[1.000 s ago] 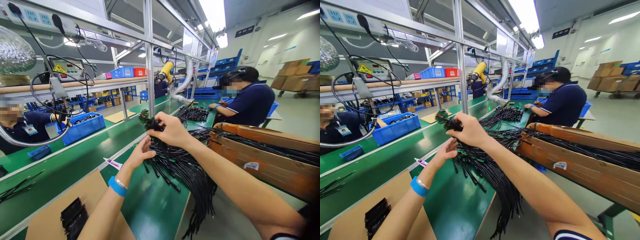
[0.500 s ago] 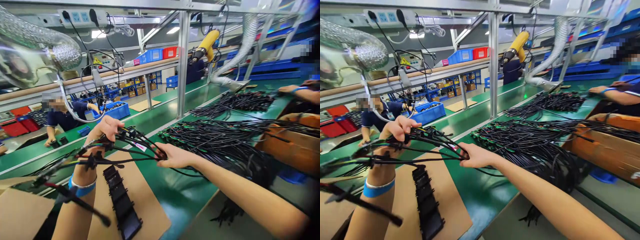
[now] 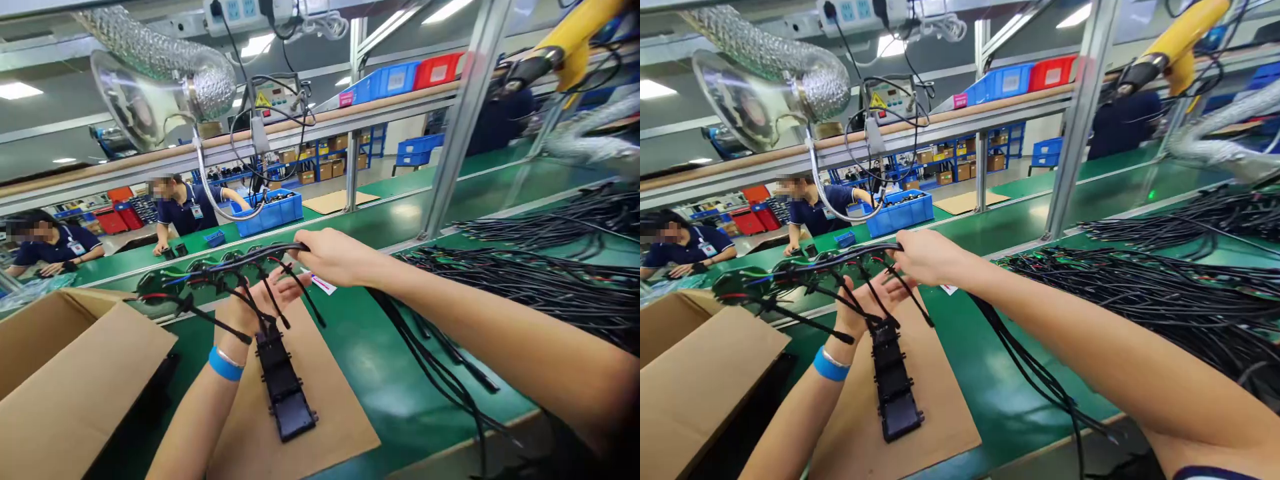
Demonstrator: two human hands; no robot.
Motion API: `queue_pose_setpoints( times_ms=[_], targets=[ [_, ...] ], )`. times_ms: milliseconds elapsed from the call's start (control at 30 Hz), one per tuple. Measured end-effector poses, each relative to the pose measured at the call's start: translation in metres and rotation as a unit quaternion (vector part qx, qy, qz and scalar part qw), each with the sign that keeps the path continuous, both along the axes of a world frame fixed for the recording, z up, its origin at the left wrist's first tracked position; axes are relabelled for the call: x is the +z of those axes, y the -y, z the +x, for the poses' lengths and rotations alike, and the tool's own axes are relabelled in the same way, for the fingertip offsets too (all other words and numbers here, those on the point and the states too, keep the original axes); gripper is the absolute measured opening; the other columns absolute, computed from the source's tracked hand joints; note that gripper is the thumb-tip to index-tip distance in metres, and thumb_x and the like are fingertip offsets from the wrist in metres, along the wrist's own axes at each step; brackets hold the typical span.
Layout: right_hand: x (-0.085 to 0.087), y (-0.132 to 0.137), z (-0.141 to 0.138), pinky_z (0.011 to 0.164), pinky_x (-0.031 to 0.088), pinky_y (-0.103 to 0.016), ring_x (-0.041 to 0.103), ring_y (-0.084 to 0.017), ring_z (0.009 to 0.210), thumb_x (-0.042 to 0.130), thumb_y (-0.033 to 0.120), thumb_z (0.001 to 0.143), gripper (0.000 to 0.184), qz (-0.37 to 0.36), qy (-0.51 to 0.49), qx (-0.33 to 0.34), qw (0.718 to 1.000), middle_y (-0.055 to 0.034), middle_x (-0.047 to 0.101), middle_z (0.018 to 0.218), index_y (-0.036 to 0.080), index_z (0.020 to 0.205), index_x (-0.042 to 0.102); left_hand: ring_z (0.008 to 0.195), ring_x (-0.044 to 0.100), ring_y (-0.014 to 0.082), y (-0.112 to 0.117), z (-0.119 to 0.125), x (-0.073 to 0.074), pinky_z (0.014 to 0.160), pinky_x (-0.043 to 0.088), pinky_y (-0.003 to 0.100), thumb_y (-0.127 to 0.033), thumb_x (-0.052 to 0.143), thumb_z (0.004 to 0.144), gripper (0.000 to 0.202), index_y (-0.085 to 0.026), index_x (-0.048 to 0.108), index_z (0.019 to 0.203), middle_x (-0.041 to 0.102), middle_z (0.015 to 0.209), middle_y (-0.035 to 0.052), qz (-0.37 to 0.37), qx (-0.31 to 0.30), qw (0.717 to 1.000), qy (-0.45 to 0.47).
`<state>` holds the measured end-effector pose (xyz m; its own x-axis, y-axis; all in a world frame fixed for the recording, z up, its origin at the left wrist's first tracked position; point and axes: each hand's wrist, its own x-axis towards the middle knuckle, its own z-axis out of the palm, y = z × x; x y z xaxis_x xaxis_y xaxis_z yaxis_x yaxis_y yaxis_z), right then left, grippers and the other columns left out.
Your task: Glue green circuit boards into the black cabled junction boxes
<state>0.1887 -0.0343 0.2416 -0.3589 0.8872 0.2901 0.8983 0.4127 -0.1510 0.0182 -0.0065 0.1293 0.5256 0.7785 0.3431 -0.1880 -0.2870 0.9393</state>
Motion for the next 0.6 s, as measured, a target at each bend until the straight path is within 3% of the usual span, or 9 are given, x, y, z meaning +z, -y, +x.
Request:
queue_pose_setpoints(
  times_ms=[100, 167, 233, 300, 367, 467, 533, 600],
  targets=[
    [-0.002, -0.014, 0.0, 0.052, 0.031, -0.026, 0.053, -0.016, 0.056, 0.036, 0.036, 0.094, 0.028, -0.031, -0.032, 0.007, 0.999, -0.0062, 0.062, 0.069, 0.018, 0.082, 0.054, 0.12, 0.048, 0.0444, 0.008, -0.014, -0.011, 0.101, 0.034, 0.058, -0.1, 0.025, 0.05, 0.12, -0.009, 0.056, 0.122, 0.059, 0.12, 0.0231, -0.091, -0.067, 0.99, 0.086],
    [-0.007, -0.025, 0.004, 0.052, 0.032, -0.026, 0.052, -0.016, 0.055, 0.035, 0.038, 0.094, 0.03, -0.053, -0.046, 0.012, 0.997, -0.0061, 0.063, 0.07, 0.019, 0.081, 0.052, 0.117, 0.05, 0.0452, 0.015, -0.033, -0.014, 0.1, 0.036, 0.058, -0.1, 0.041, 0.037, 0.127, -0.011, 0.053, 0.126, 0.058, 0.121, 0.0222, -0.126, -0.116, 0.977, 0.128],
    [-0.014, -0.034, 0.004, 0.05, 0.033, -0.026, 0.052, -0.016, 0.054, 0.034, 0.04, 0.094, 0.031, -0.079, -0.052, 0.018, 0.995, -0.0063, 0.063, 0.071, 0.019, 0.081, 0.051, 0.113, 0.053, 0.0432, 0.02, -0.052, -0.016, 0.097, 0.04, 0.056, -0.092, 0.059, 0.033, 0.125, -0.015, 0.049, 0.131, 0.056, 0.123, 0.0193, -0.127, -0.13, 0.975, 0.128],
    [-0.022, -0.04, 0.0, 0.051, 0.034, -0.026, 0.054, -0.017, 0.057, 0.034, 0.04, 0.094, 0.03, -0.106, -0.057, 0.042, 0.992, -0.0062, 0.065, 0.074, 0.019, 0.082, 0.051, 0.102, 0.06, 0.0359, 0.025, -0.066, -0.018, 0.089, 0.048, 0.051, -0.072, 0.076, 0.041, 0.108, -0.021, 0.046, 0.132, 0.056, 0.117, 0.0131, -0.13, -0.115, 0.98, 0.099],
    [-0.031, -0.042, -0.008, 0.053, 0.036, -0.026, 0.056, -0.017, 0.063, 0.035, 0.037, 0.094, 0.027, -0.136, -0.072, 0.103, 0.983, -0.0055, 0.066, 0.079, 0.019, 0.084, 0.052, 0.076, 0.065, 0.0215, 0.028, -0.075, -0.023, 0.071, 0.056, 0.039, -0.049, 0.082, 0.051, 0.084, -0.024, 0.049, 0.125, 0.054, 0.095, 0.0026, -0.141, -0.096, 0.983, 0.062],
    [-0.04, -0.042, -0.013, 0.055, 0.039, -0.025, 0.057, -0.015, 0.068, 0.04, 0.03, 0.092, 0.021, -0.175, -0.08, 0.22, 0.956, -0.0029, 0.067, 0.081, 0.019, 0.085, 0.056, 0.04, 0.039, 0.0029, 0.039, -0.091, -0.031, 0.04, 0.044, 0.019, -0.033, 0.078, 0.058, 0.047, -0.022, 0.054, 0.097, 0.036, 0.069, -0.0075, -0.164, -0.076, 0.983, 0.021],
    [-0.042, -0.045, -0.001, 0.053, 0.038, -0.024, 0.056, -0.014, 0.064, 0.052, 0.025, 0.083, 0.011, -0.168, -0.052, 0.25, 0.952, -0.0005, 0.065, 0.077, 0.02, 0.089, 0.06, 0.039, 0.029, 0.0016, 0.054, -0.111, -0.033, 0.034, 0.033, 0.015, -0.027, 0.074, 0.062, 0.034, -0.02, 0.051, 0.085, 0.034, 0.067, -0.0074, -0.184, -0.065, 0.981, -0.014],
    [-0.039, -0.055, 0.025, 0.051, 0.037, -0.023, 0.054, -0.012, 0.058, 0.062, 0.016, 0.073, 0.021, -0.153, 0.003, 0.217, 0.964, 0.0027, 0.063, 0.071, 0.021, 0.094, 0.063, 0.043, 0.033, 0.0039, 0.076, -0.134, -0.03, 0.035, 0.032, 0.015, -0.021, 0.069, 0.067, 0.026, -0.02, 0.05, 0.085, 0.039, 0.069, -0.0055, -0.197, -0.049, 0.978, -0.05]
  ],
)
